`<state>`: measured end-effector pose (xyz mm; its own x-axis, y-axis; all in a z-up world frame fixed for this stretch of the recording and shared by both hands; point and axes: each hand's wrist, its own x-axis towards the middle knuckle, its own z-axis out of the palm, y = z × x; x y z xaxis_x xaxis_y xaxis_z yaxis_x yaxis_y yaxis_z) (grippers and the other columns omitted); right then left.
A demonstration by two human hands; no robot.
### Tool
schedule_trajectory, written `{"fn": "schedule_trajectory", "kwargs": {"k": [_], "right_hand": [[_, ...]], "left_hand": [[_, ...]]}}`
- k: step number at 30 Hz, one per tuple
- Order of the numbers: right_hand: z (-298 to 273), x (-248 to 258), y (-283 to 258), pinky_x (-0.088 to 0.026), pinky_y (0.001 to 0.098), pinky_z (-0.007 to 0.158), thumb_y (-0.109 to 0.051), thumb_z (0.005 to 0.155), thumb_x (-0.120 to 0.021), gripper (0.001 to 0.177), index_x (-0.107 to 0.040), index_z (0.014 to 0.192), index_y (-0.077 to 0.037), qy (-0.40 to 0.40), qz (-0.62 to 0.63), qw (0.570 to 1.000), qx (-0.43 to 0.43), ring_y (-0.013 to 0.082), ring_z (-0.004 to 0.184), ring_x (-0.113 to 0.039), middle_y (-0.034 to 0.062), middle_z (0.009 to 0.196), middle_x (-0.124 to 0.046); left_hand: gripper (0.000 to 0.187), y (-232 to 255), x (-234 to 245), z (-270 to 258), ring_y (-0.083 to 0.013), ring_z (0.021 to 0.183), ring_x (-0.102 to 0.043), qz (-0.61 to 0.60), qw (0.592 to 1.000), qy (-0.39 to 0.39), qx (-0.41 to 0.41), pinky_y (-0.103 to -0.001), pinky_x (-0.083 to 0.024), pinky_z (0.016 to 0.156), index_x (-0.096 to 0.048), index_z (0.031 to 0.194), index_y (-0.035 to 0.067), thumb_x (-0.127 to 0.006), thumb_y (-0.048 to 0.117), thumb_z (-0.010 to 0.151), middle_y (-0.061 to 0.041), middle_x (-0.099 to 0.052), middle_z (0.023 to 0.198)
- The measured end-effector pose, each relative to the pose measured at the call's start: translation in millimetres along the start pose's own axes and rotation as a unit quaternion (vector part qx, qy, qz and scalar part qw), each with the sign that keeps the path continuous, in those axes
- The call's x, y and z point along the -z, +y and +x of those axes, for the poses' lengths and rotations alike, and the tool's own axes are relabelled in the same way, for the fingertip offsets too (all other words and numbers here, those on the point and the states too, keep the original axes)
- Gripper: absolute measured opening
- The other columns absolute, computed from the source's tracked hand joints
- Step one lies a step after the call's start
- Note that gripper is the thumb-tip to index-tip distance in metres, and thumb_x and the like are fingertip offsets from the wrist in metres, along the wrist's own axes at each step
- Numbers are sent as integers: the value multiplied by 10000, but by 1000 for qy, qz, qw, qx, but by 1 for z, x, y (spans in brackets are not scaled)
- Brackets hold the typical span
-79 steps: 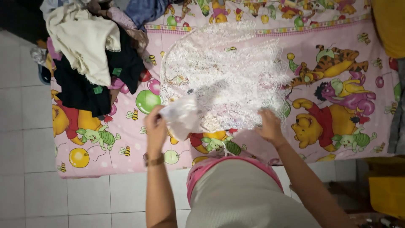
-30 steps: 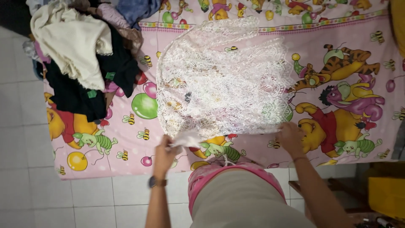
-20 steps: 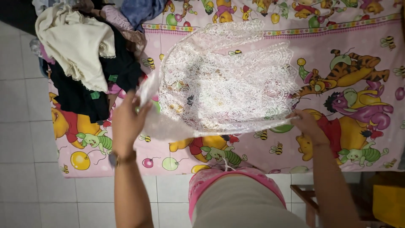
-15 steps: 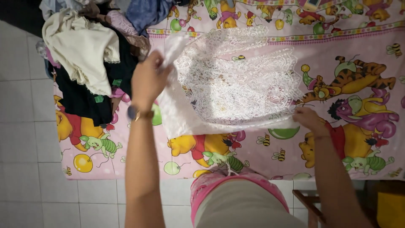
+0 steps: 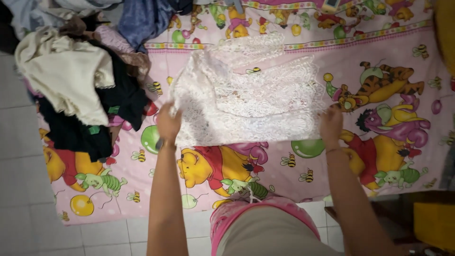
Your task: A person spreads out and folds a white lace garment into a neat square on a bed.
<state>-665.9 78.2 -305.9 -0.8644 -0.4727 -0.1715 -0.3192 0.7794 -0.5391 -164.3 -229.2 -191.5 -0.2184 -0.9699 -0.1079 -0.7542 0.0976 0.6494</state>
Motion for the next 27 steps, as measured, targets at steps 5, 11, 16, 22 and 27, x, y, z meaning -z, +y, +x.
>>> {"fn": "schedule_trajectory", "kwargs": {"k": [5, 11, 16, 22, 27], "right_hand": [[-52, 24, 22, -540, 385, 800, -123, 923, -762, 236, -665, 1137, -125, 9, 175, 985, -8, 235, 866, -697, 78, 1015, -692], [-42, 28, -11, -404, 542, 954, -54, 881, -718, 364, -687, 1244, -72, -4, 19, 986, 165, 452, 1044, -577, 196, 1093, -600], [-11, 19, -30, -314, 597, 1002, -264, 971, -651, 493, -572, 1457, -247, -59, -166, 961, 213, 346, 1283, -457, 79, 1441, -502], [24, 12, -8, -394, 451, 952, -240, 908, -686, 113, -665, 1017, -217, -93, -102, 950, 280, 279, 1067, -577, 23, 1095, -580], [23, 22, -14, -463, 331, 731, -192, 874, -781, 150, -667, 937, -117, -142, 100, 972, 158, 217, 794, -607, 59, 830, -624]], "left_hand": [[449, -101, -22, -83, -314, 1178, -648, 35, 980, -22, 195, -445, -500, 1029, -696, 1198, 157, -807, 400, 838, -102, -732, 1138], [274, -117, -34, -103, -246, 786, -694, 116, 982, 76, 128, -349, -576, 735, -732, 1031, 206, -835, 310, 800, -11, -638, 1161], [220, -121, -30, -92, -234, 757, -714, 86, 989, -27, 117, -361, -560, 705, -717, 1025, 200, -710, 122, 819, -1, -729, 1035], [403, -71, 1, -82, -374, 979, -709, 48, 981, -94, 162, -462, -526, 880, -629, 1190, 190, -728, 175, 800, -105, -736, 1147], [377, -99, -12, -77, -372, 1026, -701, 152, 973, -70, 158, -437, -560, 920, -728, 1007, 201, -827, 502, 802, -50, -656, 1105]]}}
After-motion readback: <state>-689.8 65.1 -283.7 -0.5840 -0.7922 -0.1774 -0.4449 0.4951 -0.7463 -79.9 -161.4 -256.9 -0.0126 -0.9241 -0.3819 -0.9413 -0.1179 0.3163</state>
